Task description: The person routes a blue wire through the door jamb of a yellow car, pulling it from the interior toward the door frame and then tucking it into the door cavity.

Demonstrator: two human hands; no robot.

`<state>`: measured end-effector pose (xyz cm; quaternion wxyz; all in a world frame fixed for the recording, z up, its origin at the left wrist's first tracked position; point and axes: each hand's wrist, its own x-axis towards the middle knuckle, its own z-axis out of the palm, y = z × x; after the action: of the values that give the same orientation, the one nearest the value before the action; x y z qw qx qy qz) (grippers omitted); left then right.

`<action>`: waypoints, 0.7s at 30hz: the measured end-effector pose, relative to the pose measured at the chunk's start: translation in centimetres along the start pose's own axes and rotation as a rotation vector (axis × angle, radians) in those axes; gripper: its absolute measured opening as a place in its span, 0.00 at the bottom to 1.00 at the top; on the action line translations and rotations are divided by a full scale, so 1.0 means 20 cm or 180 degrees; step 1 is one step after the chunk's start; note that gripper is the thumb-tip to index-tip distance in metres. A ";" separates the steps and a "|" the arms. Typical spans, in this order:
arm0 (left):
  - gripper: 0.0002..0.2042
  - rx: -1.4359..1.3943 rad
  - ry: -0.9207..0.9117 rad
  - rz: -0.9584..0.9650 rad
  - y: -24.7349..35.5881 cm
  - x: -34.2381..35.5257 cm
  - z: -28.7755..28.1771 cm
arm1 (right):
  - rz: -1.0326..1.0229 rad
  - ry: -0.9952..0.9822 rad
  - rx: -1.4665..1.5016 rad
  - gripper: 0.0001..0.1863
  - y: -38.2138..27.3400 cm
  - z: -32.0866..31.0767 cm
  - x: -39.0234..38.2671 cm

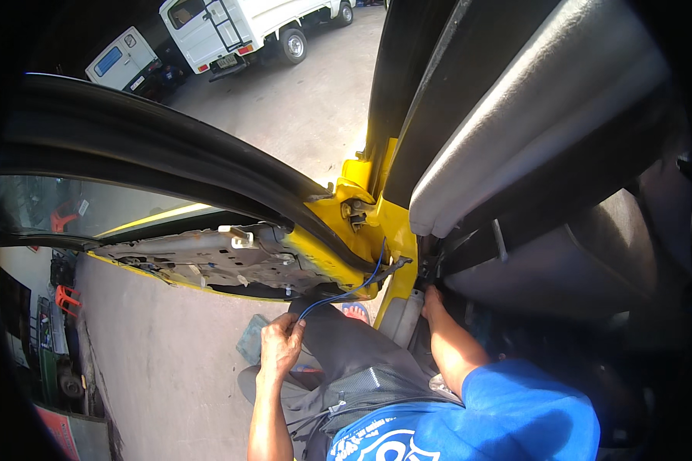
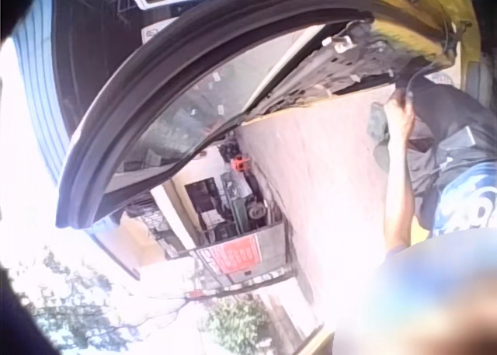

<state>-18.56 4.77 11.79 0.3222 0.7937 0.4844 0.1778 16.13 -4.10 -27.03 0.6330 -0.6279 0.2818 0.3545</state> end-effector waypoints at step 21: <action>0.10 -0.0004 -0.0091 0.0134 0.01 0.11 0.04 | 0.0417 -0.0342 -0.0262 0.19 -0.15 -0.04 -0.21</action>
<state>-16.88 6.32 11.28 0.3258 0.8059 0.4628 0.1736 16.21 -5.24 -21.98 0.5963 -0.6137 0.2730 0.4396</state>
